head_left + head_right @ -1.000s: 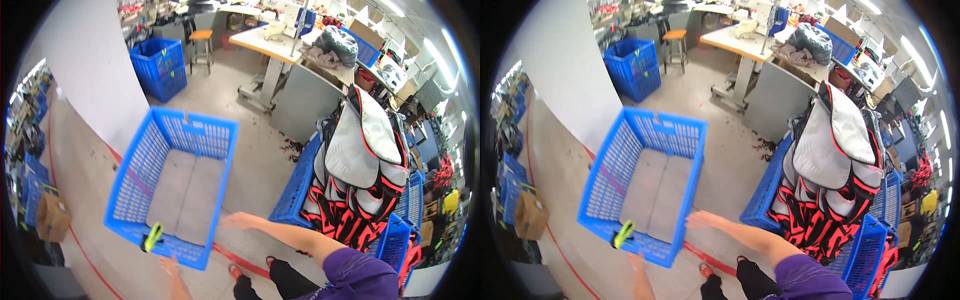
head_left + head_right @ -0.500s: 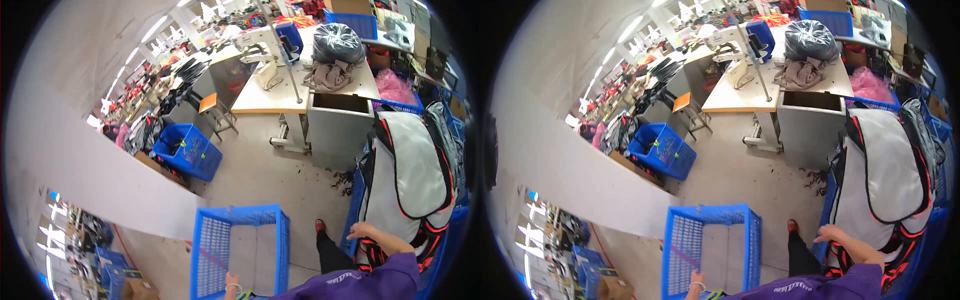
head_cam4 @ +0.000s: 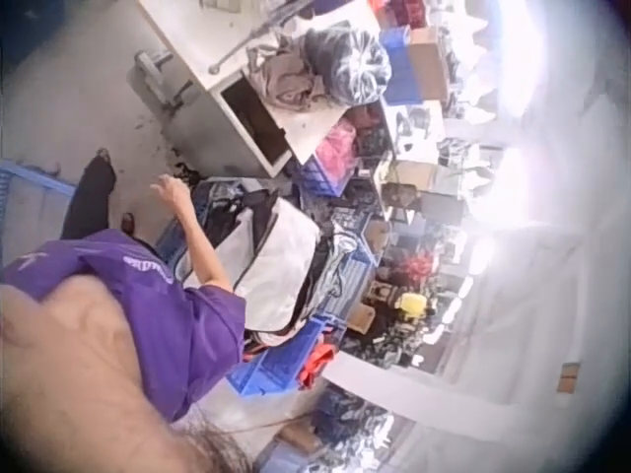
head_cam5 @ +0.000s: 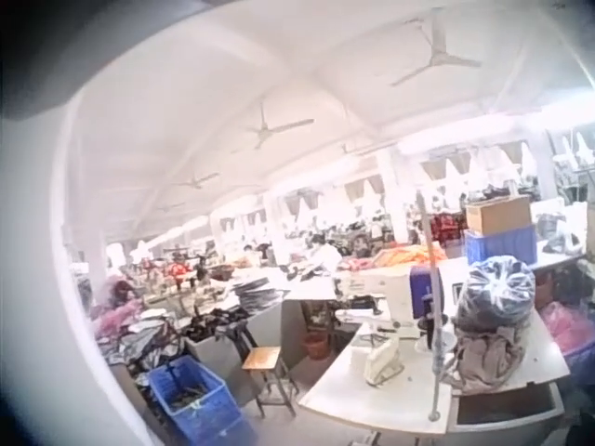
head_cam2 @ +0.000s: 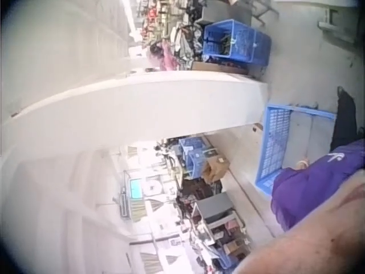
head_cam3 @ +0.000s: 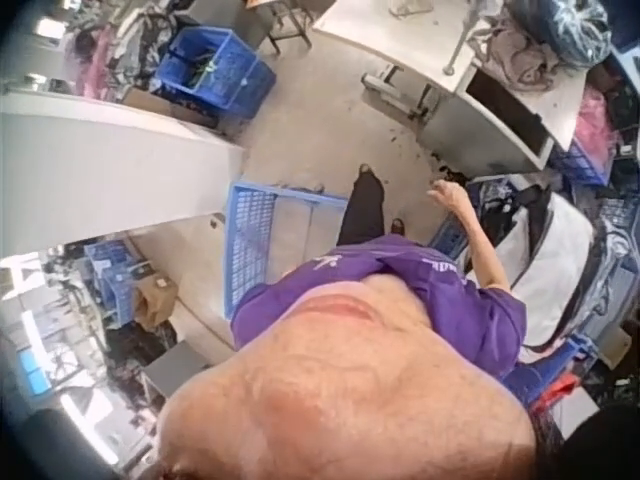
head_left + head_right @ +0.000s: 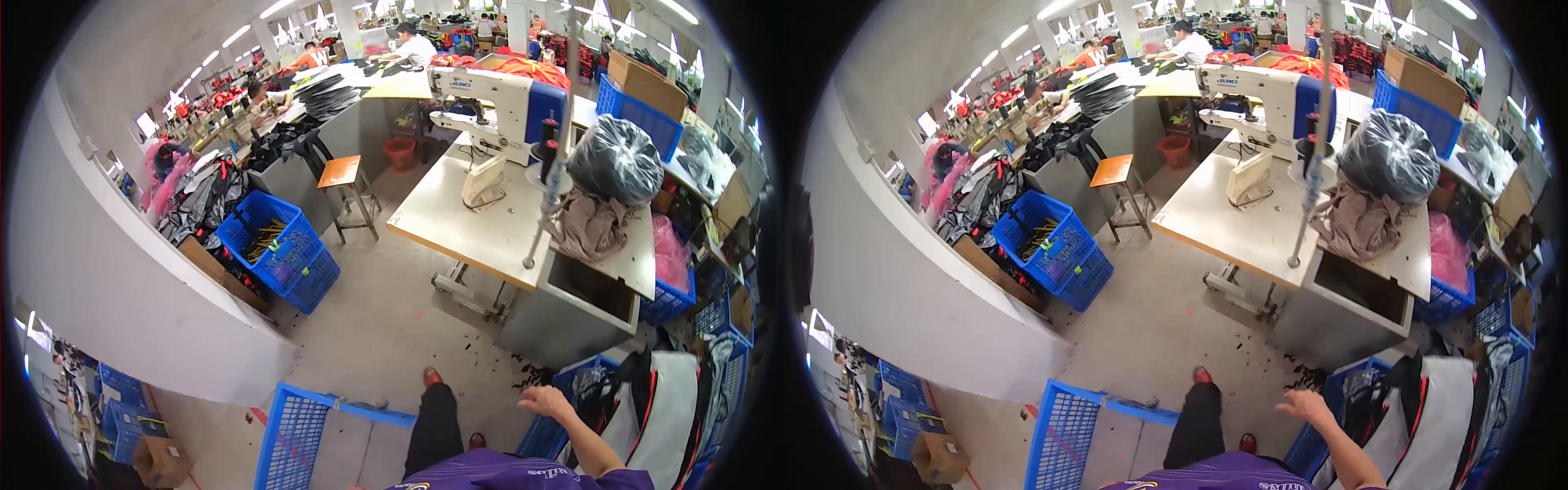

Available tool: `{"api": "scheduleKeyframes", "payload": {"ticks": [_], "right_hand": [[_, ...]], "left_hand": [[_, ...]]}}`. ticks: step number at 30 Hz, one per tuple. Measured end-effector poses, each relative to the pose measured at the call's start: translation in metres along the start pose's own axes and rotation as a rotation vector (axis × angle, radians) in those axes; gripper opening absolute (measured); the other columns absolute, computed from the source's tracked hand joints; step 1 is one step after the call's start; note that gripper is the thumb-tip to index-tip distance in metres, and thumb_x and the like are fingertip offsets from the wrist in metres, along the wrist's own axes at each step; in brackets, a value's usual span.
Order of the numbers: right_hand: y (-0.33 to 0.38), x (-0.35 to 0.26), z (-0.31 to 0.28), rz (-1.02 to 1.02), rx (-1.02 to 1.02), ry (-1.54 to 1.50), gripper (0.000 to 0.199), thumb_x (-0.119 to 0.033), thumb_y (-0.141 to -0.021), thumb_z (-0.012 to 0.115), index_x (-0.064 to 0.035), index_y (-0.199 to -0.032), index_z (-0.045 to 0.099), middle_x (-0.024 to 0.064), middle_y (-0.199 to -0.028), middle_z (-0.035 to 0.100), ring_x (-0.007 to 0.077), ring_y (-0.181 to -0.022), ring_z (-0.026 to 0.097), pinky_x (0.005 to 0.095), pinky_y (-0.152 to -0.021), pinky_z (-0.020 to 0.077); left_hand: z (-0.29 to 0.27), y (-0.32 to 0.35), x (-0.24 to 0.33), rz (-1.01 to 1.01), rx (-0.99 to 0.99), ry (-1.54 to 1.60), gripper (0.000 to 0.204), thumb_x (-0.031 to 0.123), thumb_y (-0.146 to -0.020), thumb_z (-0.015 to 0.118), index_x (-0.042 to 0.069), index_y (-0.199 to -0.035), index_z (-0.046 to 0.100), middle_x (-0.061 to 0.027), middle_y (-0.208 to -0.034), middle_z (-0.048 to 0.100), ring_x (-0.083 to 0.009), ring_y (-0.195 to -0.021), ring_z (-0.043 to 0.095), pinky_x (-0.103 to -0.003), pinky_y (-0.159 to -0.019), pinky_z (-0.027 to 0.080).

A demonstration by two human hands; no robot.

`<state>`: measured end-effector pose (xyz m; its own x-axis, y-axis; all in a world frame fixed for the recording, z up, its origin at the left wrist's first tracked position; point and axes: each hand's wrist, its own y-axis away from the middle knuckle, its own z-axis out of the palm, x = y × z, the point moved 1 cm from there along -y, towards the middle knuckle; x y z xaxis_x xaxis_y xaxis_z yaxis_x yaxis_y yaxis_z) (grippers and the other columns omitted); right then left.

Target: Trimming excess material and loose threads from manufactured bags using scissors in a factory setting.

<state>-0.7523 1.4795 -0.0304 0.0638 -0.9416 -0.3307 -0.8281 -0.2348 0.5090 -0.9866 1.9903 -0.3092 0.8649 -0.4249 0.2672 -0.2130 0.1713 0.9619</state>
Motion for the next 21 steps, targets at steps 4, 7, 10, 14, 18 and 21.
{"api": "scheduleKeyframes", "payload": {"ticks": [4, 7, 10, 14, 18, 21], "right_hand": [[-0.071, -0.032, -0.009, 0.036, -0.183, 0.065, 0.047, -0.052, -0.080, 0.059, -0.0108, -0.103, 0.066, 0.0143, -0.092, 0.067, 0.0343, -0.090, 0.062, 0.0423, -0.079, 0.0486], [-0.162, -0.075, -0.021, 0.029, -0.210, 0.093, 0.047, -0.051, -0.081, 0.058, -0.0108, -0.105, 0.065, 0.0149, -0.094, 0.066, 0.0348, -0.092, 0.061, 0.0426, -0.079, 0.0486], [-0.255, -0.125, -0.058, -0.021, -0.149, 0.109, 0.047, -0.049, -0.083, 0.058, -0.0105, -0.109, 0.063, 0.0150, -0.096, 0.066, 0.0349, -0.092, 0.061, 0.0425, -0.078, 0.0487], [-0.350, -0.197, -0.122, -0.124, -0.073, -0.018, 0.048, -0.047, -0.083, 0.058, -0.0089, -0.112, 0.060, 0.0143, -0.098, 0.066, 0.0336, -0.093, 0.061, 0.0418, -0.078, 0.0493], [-0.446, -0.236, -0.163, -0.184, -0.077, 0.173, 0.050, -0.049, -0.084, 0.057, -0.0088, -0.112, 0.061, 0.0133, -0.101, 0.066, 0.0324, -0.095, 0.061, 0.0413, -0.080, 0.0487], [-0.527, -0.257, -0.185, -0.201, -0.124, 0.251, 0.051, -0.051, -0.083, 0.057, -0.0095, -0.111, 0.062, 0.0138, -0.100, 0.066, 0.0323, -0.094, 0.061, 0.0413, -0.080, 0.0489]], "left_hand": [[-0.078, -0.043, 0.056, 0.126, -0.004, -0.526, 0.026, 0.021, -0.086, 0.050, 0.006, -0.106, 0.054, -0.0161, -0.088, 0.061, -0.0341, -0.068, 0.060, -0.043, -0.052, 0.047], [-0.164, -0.052, 0.099, 0.169, 0.003, -0.788, 0.022, 0.019, -0.087, 0.049, 0.006, -0.104, 0.054, -0.0148, -0.083, 0.061, -0.0336, -0.064, 0.060, -0.043, -0.048, 0.046], [-0.284, -0.044, 0.259, 0.259, 0.551, 0.653, 0.023, 0.017, -0.089, 0.047, 0.010, -0.110, 0.054, -0.0086, -0.081, 0.061, -0.0217, -0.069, 0.060, -0.038, -0.055, 0.049], [-0.395, 0.026, 0.428, 0.569, 0.540, 0.625, 0.035, 0.012, -0.085, 0.057, 0.000, -0.118, 0.053, -0.0117, -0.092, 0.064, -0.0178, -0.071, 0.064, -0.030, -0.058, 0.052], [-0.462, 0.013, 0.515, 0.606, 0.490, 0.623, 0.039, 0.016, -0.084, 0.060, -0.001, -0.119, 0.053, -0.0116, -0.093, 0.065, -0.0168, -0.071, 0.064, -0.029, -0.060, 0.053], [-0.486, 0.002, 0.592, 0.631, 0.367, 0.501, 0.038, 0.017, -0.084, 0.060, 0.000, -0.117, 0.055, -0.0112, -0.092, 0.065, -0.0159, -0.071, 0.064, -0.028, -0.061, 0.052]]}}
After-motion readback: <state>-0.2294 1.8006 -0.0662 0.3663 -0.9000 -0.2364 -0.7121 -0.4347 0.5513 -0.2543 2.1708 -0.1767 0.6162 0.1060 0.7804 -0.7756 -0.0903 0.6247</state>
